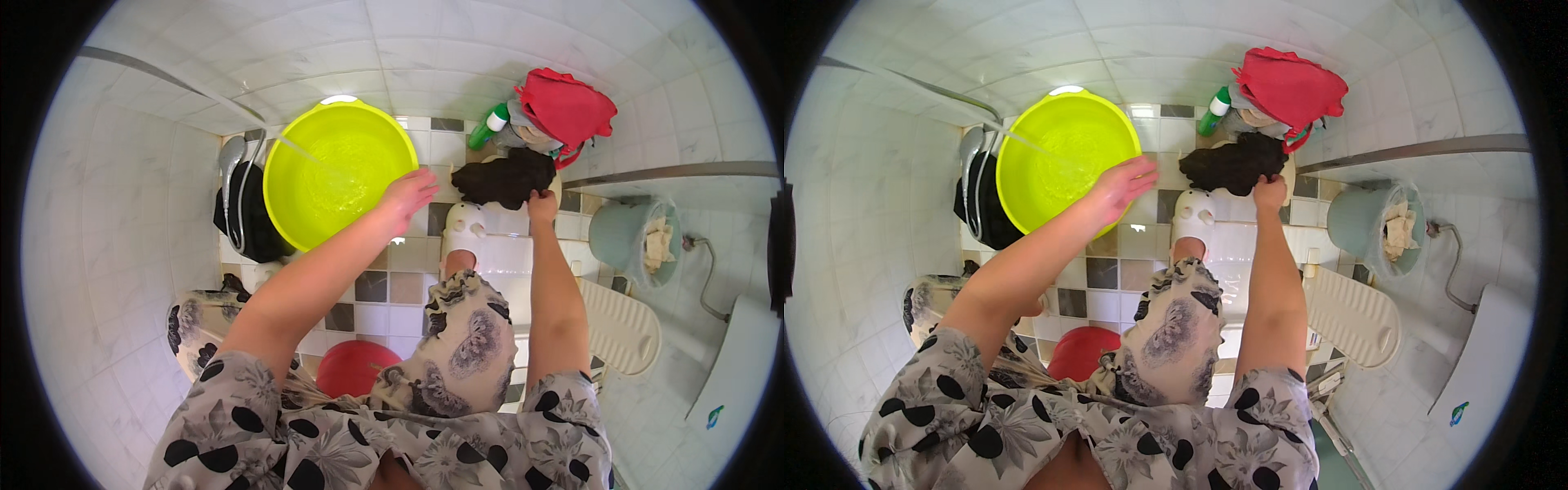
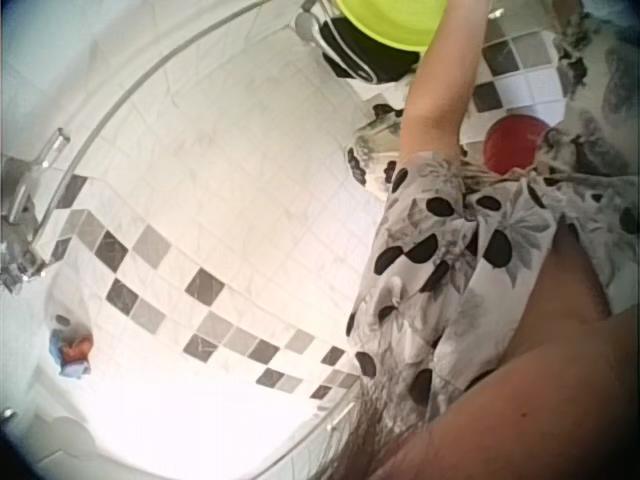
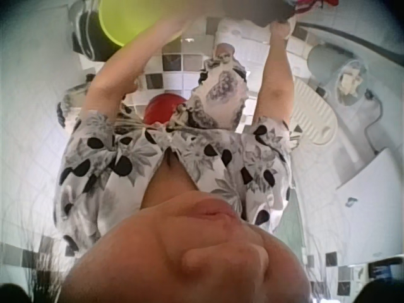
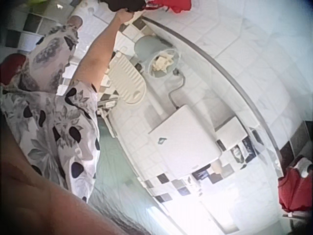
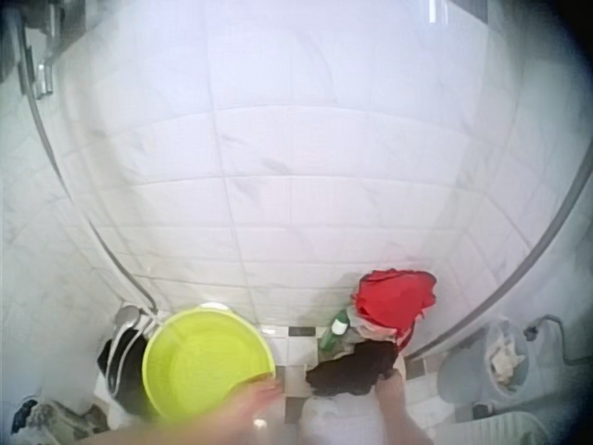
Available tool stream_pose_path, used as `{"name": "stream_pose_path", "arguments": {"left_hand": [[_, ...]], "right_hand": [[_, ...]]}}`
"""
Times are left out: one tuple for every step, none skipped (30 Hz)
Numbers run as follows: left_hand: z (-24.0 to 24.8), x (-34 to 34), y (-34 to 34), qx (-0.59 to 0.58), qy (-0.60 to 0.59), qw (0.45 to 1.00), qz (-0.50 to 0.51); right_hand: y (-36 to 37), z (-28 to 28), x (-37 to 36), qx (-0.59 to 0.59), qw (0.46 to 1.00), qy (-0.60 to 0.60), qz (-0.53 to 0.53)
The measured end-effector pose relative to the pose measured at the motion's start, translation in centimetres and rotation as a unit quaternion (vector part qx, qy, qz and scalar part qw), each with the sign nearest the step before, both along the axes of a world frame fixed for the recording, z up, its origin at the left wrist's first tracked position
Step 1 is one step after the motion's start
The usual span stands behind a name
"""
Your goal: The person washes black garments by hand in a green bucket under running water, scrubbing and wringing out the items individually.
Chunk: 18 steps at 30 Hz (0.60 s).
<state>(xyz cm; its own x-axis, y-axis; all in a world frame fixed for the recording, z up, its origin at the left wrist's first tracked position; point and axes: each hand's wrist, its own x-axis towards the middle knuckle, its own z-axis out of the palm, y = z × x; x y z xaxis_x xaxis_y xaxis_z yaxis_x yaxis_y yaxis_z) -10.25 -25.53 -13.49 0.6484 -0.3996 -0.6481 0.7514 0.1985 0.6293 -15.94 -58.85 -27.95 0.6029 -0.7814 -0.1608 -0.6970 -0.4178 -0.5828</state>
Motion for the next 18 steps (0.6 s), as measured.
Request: {"name": "stream_pose_path", "arguments": {"left_hand": [[0.8, 0.0, 1.7, 0.008, 0.0, 1.0, 0.006], [1.5, 0.1, 3.4, 0.025, -0.007, 1.0, 0.005], [2.3, 0.1, 5.5, 0.041, -0.015, 0.999, 0.01], [3.1, 0.0, 7.3, 0.055, -0.018, 0.998, 0.011], [3.9, 0.2, 9.1, 0.072, -0.026, 0.997, 0.007], [4.9, 0.4, 11.5, 0.089, -0.036, 0.995, 0.011], [6.2, 0.9, 13.5, 0.108, -0.045, 0.993, 0.016], [7.5, 1.3, 15.4, 0.115, -0.081, 0.99, -0.005], [9.5, 1.8, 17.6, 0.127, -0.12, 0.984, -0.022], [11.8, 2.8, 19.3, 0.132, -0.187, 0.973, -0.044], [13.9, 3.2, 21.8, 0.156, -0.242, 0.956, -0.062], [15.8, 2.9, 25.1, 0.191, -0.253, 0.948, -0.023], [16.8, 2.3, 28.1, 0.212, -0.266, 0.94, 0.011], [17.5, 1.7, 30.9, 0.206, -0.273, 0.939, 0.045], [17.8, 1.1, 33.6, 0.196, -0.28, 0.937, 0.076], [17.2, 0.1, 36.2, 0.185, -0.268, 0.939, 0.108], [15.6, -1.0, 38.8, 0.194, -0.26, 0.937, 0.13], [13.4, -2.2, 41.3, 0.211, -0.242, 0.936, 0.147]], "right_hand": [[0.1, 0.4, 0.1, -0.012, 1.0, 0.004, 0.022], [0.0, 0.8, 0.1, -0.025, 0.999, 0.008, 0.043], [0.4, 1.4, 0.3, -0.039, 0.997, 0.01, 0.068], [0.3, 1.9, -0.2, -0.031, 0.996, 0.034, 0.079], [0.4, 2.4, -0.5, -0.064, 0.994, 0.056, 0.073], [0.9, 2.7, -0.4, -0.098, 0.99, 0.072, 0.072], [1.2, 2.8, -0.2, -0.131, 0.985, 0.088, 0.074], [0.9, 3.5, -0.2, -0.143, 0.978, 0.075, 0.13], [0.0, 4.1, 0.2, -0.153, 0.968, 0.057, 0.192], [-2.5, 4.9, 1.2, -0.104, 0.964, 0.072, 0.235], [-1.8, 6.1, 2.6, -0.042, 0.949, 0.064, 0.306], [3.8, 8.2, 4.0, 0.111, 0.941, 0.058, 0.315], [8.7, 12.3, 4.5, 0.251, 0.915, 0.066, 0.307], [11.4, 15.3, 5.4, 0.256, 0.901, 0.059, 0.347], [14.1, 18.0, 6.6, 0.257, 0.886, 0.053, 0.383], [17.4, 20.3, 7.6, 0.21, 0.876, 0.052, 0.431], [20.7, 21.5, 8.2, 0.164, 0.863, 0.053, 0.475], [22.8, 21.4, 9.5, 0.171, 0.839, 0.04, 0.515]]}}
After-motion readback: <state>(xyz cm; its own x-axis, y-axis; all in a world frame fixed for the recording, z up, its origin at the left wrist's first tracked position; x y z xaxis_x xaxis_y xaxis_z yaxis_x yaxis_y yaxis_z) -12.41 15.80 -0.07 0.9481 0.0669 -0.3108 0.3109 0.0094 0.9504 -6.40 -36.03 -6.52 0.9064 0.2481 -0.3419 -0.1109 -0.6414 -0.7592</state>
